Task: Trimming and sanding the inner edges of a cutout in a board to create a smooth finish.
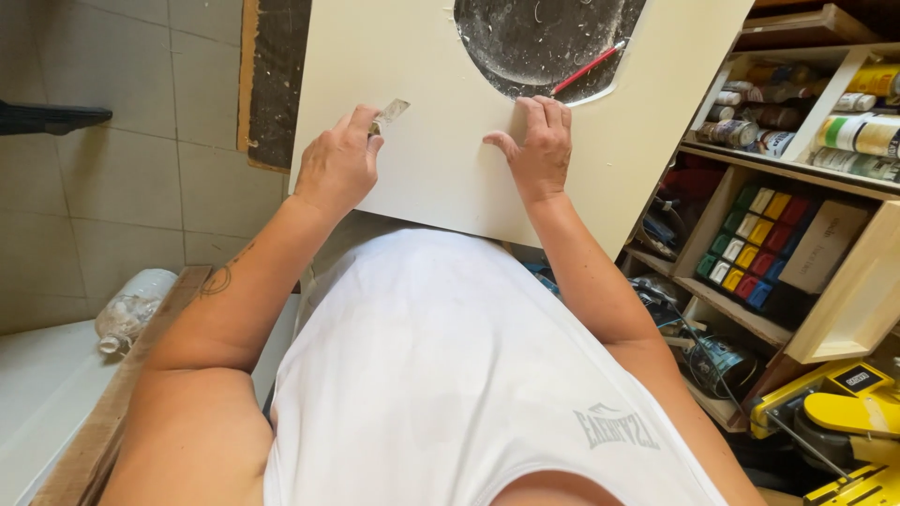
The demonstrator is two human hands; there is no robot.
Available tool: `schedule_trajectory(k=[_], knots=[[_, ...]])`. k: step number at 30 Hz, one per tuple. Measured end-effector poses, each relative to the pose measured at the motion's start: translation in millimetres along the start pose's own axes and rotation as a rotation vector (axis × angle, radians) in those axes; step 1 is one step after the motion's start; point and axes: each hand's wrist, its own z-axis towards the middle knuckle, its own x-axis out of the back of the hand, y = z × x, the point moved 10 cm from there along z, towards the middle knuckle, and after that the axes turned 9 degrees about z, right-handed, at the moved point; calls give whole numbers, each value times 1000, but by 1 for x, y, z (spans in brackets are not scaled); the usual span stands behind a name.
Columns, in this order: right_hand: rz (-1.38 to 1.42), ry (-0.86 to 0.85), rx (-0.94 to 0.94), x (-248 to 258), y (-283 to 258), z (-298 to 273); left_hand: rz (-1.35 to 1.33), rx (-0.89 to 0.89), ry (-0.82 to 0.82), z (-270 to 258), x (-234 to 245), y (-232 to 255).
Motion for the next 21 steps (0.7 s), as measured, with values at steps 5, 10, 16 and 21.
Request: schedule_trajectory(k=[5,10,16,21], knots=[[-11,-27,-17,0,-8,5,-48,-30,158,28,13,11],[165,-193,137,-26,-46,30,-17,-48,304,61,29,26],[-22,-571,165,-101,-37,115,-10,63,330,68,51,24],[97,-714,356,-83,-97,52,3,44,329,63,55,22]])
